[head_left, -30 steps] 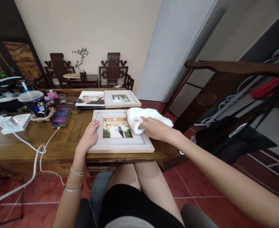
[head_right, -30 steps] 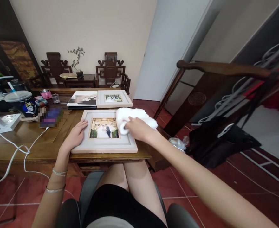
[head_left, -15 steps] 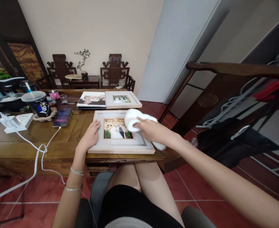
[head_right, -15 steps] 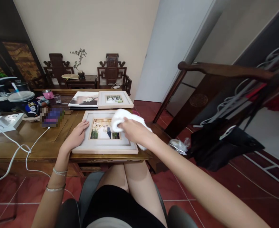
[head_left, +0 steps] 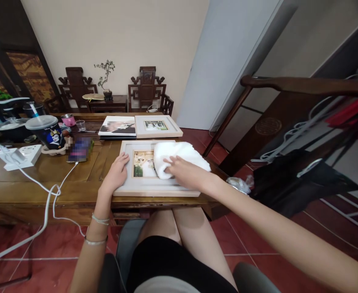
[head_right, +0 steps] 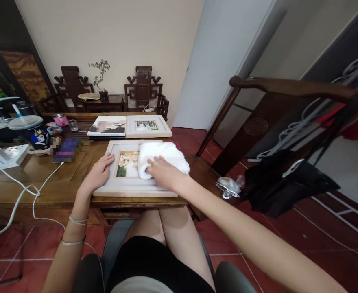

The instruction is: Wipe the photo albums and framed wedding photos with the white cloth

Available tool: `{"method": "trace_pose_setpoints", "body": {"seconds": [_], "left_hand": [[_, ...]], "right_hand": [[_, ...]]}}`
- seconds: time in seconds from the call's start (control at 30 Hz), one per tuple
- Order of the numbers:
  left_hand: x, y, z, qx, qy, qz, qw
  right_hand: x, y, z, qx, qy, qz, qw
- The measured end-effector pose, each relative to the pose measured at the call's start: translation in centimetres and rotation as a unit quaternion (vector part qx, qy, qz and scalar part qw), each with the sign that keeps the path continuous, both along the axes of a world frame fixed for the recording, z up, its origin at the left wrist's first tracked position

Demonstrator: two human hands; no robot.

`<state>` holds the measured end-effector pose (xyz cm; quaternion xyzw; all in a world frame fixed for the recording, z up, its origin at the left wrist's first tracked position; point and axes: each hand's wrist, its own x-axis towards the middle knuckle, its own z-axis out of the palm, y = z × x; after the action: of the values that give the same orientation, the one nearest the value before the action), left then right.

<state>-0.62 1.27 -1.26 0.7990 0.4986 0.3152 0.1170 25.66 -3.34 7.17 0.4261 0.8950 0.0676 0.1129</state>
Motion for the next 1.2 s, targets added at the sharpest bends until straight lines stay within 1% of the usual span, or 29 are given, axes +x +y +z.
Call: {"method": "trace_pose_setpoints", "body": {"seconds": [0.1, 0.17, 0.2, 0.27, 0.3, 0.37, 0.43, 0.5, 0.57, 0.6, 0.67, 0.73, 0.8, 0.87, 0.93, 1.03, 1.1, 1.13, 1.2], "left_hand": [[0.0, 0.1, -0.3, 0.007, 0.001, 0.003, 1.0], [0.0, 0.1, -0.3, 0.009, 0.008, 0.002, 1.0], [0.0, 0.1, -0.3, 0.008, 0.013, 0.002, 1.0], [-0.1, 0.0, -0.2, 0.003, 0.016, -0.001, 1.0], [-0.1, 0.0, -0.2, 0.001, 0.014, -0.003, 1.0], [-0.1, -0.1, -0.1, -0.001, 0.01, -0.007, 1.0], [-0.2, -0.1, 0.0, 0.0, 0.011, -0.01, 1.0], [-0.2, -0.1, 0.0, 0.002, 0.013, -0.012, 1.0], [-0.3, -0.1, 0.0, 0.004, 0.009, -0.012, 1.0], [-0.3, -0.1, 0.1, 0.003, 0.006, -0.012, 1.0], [-0.3, 0.0, 0.1, 0.002, 0.002, -0.011, 1.0], [-0.3, 0.0, 0.1, 0.001, -0.002, -0.009, 1.0], [-0.3, 0.1, 0.0, 0.004, -0.008, -0.009, 1.0], [-0.3, 0.2, -0.2, 0.008, -0.012, -0.01, 1.0], [-0.3, 0.3, -0.3, 0.012, -0.012, -0.011, 1.0], [-0.2, 0.2, -0.3, 0.014, -0.005, -0.011, 1.0], [-0.1, 0.1, -0.2, 0.011, 0.004, -0.007, 1.0], [-0.1, 0.1, -0.1, 0.008, 0.008, -0.005, 1.0], [-0.1, 0.0, -0.1, 0.005, 0.009, -0.005, 1.0]], "right_hand": [[-0.4, -3.7, 2.1, -0.087, 0.005, -0.01, 0.996], [-0.9, -5.3, 3.0, -0.113, 0.025, -0.012, 0.993], [-1.1, -5.6, 3.0, -0.115, 0.04, -0.013, 0.992], [-1.5, -5.2, 2.4, -0.104, 0.071, -0.015, 0.992], [-1.7, -4.5, 1.7, -0.091, 0.084, -0.017, 0.992], [-1.8, -2.1, 0.0, -0.052, 0.109, -0.021, 0.992], [-1.8, 1.1, -1.6, -0.002, 0.132, -0.024, 0.991], [-1.9, 4.5, -2.7, 0.038, 0.143, -0.035, 0.988], [-2.3, 7.1, -3.2, 0.061, 0.141, -0.063, 0.986], [-2.5, 7.9, -3.3, 0.065, 0.137, -0.075, 0.986], [-2.9, 8.3, -3.2, 0.058, 0.123, -0.083, 0.987], [-3.1, 7.1, -2.9, 0.044, 0.105, -0.073, 0.991], [-3.1, 4.8, -2.2, 0.014, 0.087, -0.059, 0.994], [-2.9, 2.1, -0.9, -0.04, 0.068, -0.045, 0.996], [-2.8, -0.5, 0.9, -0.107, 0.046, -0.033, 0.993], [-2.9, -3.0, 3.1, -0.174, 0.03, -0.013, 0.984], [-3.3, -3.5, 3.4, -0.185, 0.04, -0.003, 0.982], [-3.6, -3.3, 3.1, -0.181, 0.051, 0.003, 0.982], [-4.1, -2.1, 1.8, -0.148, 0.073, 0.008, 0.986]]}}
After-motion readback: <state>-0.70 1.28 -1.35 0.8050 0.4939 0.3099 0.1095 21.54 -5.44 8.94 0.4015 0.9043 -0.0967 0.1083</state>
